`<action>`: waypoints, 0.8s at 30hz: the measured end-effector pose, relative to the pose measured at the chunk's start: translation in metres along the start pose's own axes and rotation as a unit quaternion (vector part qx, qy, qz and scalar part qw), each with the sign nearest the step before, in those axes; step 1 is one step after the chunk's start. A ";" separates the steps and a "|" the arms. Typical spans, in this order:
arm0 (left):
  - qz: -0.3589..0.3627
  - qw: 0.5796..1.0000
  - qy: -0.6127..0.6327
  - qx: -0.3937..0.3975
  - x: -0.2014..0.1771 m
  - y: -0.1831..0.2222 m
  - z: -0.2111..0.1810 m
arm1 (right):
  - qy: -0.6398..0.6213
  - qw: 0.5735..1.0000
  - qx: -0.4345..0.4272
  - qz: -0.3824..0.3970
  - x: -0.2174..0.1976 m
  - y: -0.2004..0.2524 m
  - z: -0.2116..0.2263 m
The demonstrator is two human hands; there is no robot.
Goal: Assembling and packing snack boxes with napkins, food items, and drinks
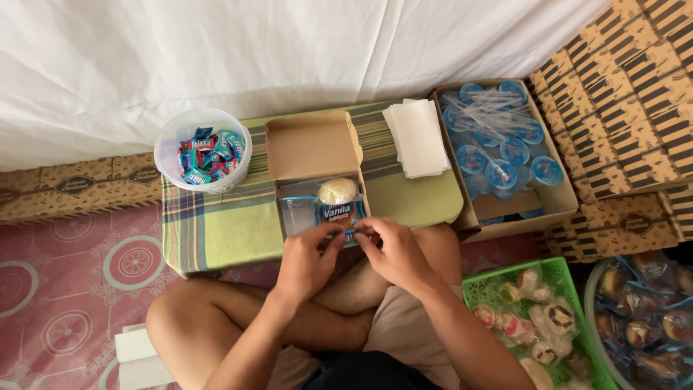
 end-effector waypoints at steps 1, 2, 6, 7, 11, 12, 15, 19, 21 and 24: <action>-0.004 1.000 -0.002 0.006 0.005 -0.009 0.010 | 0.001 1.000 -0.006 -0.003 0.001 -0.006 -0.005; -0.006 1.000 -0.021 0.008 0.010 -0.018 0.020 | 0.044 0.999 -0.017 0.008 0.004 -0.013 -0.008; 0.034 0.996 -0.081 -0.001 0.037 -0.045 0.064 | 0.191 0.977 0.009 0.092 0.032 -0.033 -0.048; 0.037 0.996 -0.081 -0.001 0.043 -0.047 0.074 | 0.191 0.977 0.012 0.091 0.037 -0.036 -0.052; 0.100 0.983 -0.139 -0.061 0.053 -0.051 0.088 | 0.272 0.949 0.037 0.152 0.068 -0.040 -0.091; 0.114 0.978 -0.145 -0.093 0.050 -0.051 0.084 | 0.285 0.944 0.031 0.166 0.077 -0.040 -0.103; 0.098 0.978 -0.133 -0.125 0.052 -0.051 0.096 | 0.286 0.946 0.008 0.155 0.087 -0.042 -0.109; 0.105 0.971 -0.169 -0.136 0.051 -0.054 0.093 | 0.298 0.941 0.014 0.158 0.084 -0.048 -0.101; 0.109 0.965 -0.188 -0.146 0.048 -0.055 0.090 | 0.315 0.936 0.021 0.155 0.085 -0.049 -0.104; 0.106 0.966 -0.181 -0.152 0.049 -0.055 0.093 | 0.308 0.937 0.019 0.165 0.079 -0.049 -0.096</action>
Point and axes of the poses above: each hand's wrist, its own y-axis away from the middle knuckle, its own x-axis out of the palm, z = x × y, the point moved 8 cm from there along -y, towards the middle knuckle, and after that the axes turned 3 degrees about -y, right-handed, at the moved point
